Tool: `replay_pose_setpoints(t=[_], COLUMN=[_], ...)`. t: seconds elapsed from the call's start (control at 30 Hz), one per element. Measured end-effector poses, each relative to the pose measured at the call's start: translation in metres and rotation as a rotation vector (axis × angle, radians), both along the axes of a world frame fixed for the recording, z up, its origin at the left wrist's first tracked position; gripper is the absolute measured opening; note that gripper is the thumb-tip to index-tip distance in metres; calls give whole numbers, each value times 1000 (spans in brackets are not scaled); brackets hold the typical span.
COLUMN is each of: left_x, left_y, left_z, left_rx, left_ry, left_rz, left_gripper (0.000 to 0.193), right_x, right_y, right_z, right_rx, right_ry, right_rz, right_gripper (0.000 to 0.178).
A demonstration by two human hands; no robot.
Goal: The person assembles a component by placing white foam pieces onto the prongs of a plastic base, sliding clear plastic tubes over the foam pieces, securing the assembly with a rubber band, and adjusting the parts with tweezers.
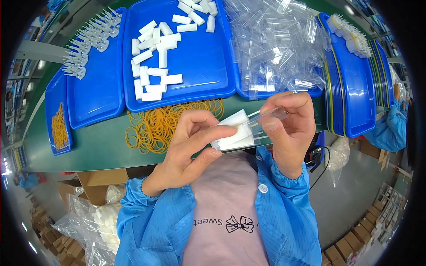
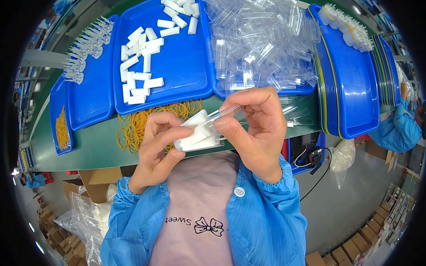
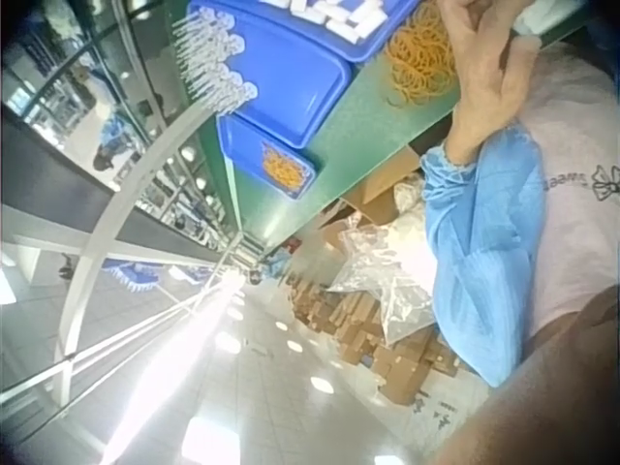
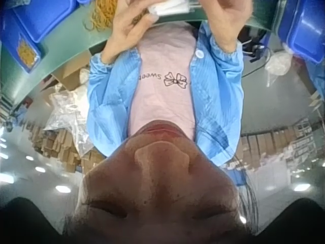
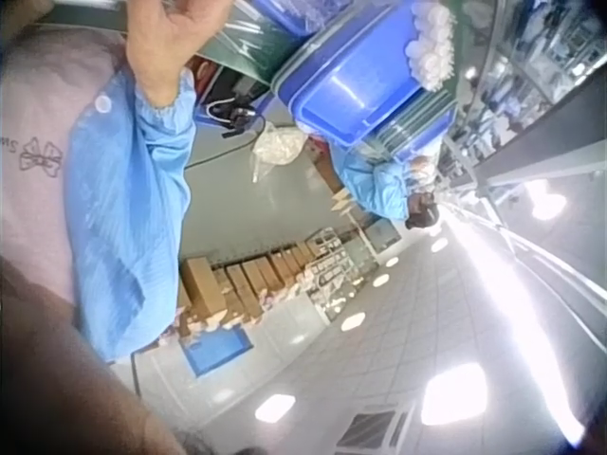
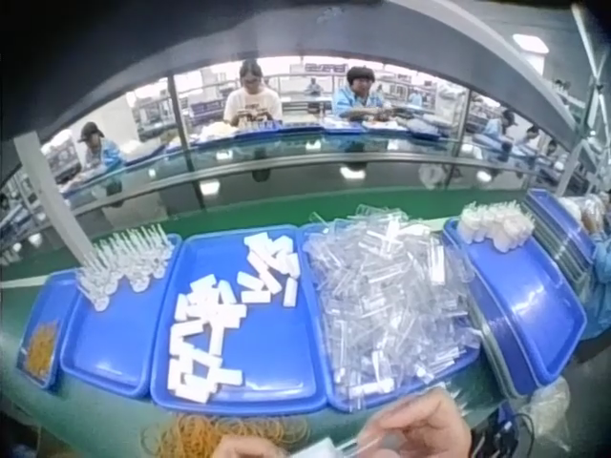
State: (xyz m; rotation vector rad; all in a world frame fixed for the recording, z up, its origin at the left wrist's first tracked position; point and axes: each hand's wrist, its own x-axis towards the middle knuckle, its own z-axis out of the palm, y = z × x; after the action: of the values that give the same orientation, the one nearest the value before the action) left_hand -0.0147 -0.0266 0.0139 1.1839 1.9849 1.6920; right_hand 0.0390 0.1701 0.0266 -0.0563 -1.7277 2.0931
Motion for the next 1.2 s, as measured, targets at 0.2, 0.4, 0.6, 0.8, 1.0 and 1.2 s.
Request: replay_pose_setpoints(t=[0.2, 0.4, 0.6, 0.8, 1.0, 1.2], left_x=[0, 7, 7, 15, 2, 3], left_y=[3, 5, 8, 18, 11, 15], left_z=[1, 2, -4, -2, -12, -11], left_rx=[-40, -81, -33, 232, 217, 370], left_ry=[-62, 187, 279, -229, -311, -565], left_rz=[81, 186, 206, 359, 247, 197], left_gripper=[34, 34, 37, 39, 38, 41], right_x=[-2, 0, 0, -1, -4, -3], right_y=[2, 8, 3, 3, 15, 16], right_z=[0, -2, -3, -6, -5, -6], right_rx=[15, -7, 18, 70, 297, 433], right_ry=[9, -51, -67, -15, 26, 102], right_rz=[-1, 16, -6, -18, -56, -170], right_gripper=[35, 33, 30, 21, 18, 16])
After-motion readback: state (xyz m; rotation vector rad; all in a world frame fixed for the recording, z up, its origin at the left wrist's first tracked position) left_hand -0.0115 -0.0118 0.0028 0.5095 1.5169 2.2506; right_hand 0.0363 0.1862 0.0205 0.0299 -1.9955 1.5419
